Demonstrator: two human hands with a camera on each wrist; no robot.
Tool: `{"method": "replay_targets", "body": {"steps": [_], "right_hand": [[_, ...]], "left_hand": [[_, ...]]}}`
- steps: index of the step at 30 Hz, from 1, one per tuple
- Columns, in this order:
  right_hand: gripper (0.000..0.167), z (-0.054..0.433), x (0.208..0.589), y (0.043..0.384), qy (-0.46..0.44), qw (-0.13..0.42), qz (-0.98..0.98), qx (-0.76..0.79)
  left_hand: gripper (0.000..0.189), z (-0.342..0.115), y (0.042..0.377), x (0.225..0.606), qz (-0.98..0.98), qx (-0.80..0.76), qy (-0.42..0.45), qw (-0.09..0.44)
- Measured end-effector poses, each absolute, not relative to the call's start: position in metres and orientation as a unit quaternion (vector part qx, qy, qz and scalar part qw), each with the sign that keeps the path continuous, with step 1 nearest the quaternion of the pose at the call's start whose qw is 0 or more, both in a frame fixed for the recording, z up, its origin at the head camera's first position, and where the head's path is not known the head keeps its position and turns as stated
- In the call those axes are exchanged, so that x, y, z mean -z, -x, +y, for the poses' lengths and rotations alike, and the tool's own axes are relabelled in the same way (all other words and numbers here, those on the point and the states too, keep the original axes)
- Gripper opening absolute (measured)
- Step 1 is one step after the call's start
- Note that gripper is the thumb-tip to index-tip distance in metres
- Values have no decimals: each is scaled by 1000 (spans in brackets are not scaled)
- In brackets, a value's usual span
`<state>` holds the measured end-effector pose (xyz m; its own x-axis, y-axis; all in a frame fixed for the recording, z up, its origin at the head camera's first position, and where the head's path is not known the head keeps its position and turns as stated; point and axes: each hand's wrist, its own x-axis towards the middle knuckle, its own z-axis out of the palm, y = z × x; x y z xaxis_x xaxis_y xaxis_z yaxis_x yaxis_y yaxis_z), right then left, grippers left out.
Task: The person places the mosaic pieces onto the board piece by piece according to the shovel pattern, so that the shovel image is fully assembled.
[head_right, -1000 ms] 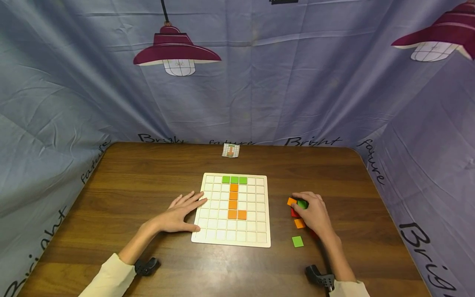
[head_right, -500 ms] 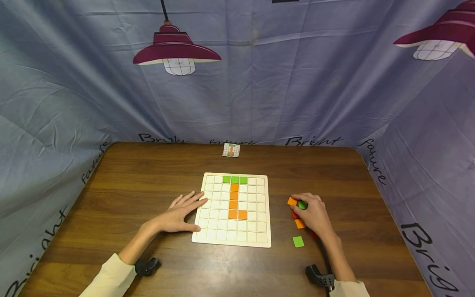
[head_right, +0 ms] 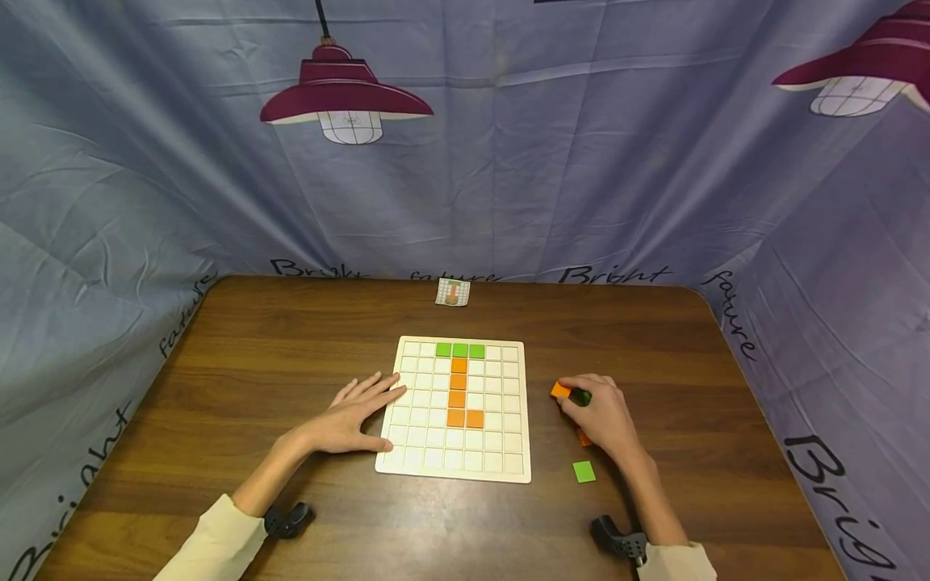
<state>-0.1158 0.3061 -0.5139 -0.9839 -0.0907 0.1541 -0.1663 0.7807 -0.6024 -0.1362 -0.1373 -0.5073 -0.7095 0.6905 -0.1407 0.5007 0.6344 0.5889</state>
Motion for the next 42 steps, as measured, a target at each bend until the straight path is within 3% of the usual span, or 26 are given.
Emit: {"method": "replay_targets", "body": {"steps": [20,42], "right_hand": [[27,209,504,116,-171,39,-913,-367],[25,155,517,118,-242,31,-902,-357]], "left_hand": [[90,-137,137,507,888,-259,-336,175],[88,-136,137,507,885,-267,-338,177]]}}
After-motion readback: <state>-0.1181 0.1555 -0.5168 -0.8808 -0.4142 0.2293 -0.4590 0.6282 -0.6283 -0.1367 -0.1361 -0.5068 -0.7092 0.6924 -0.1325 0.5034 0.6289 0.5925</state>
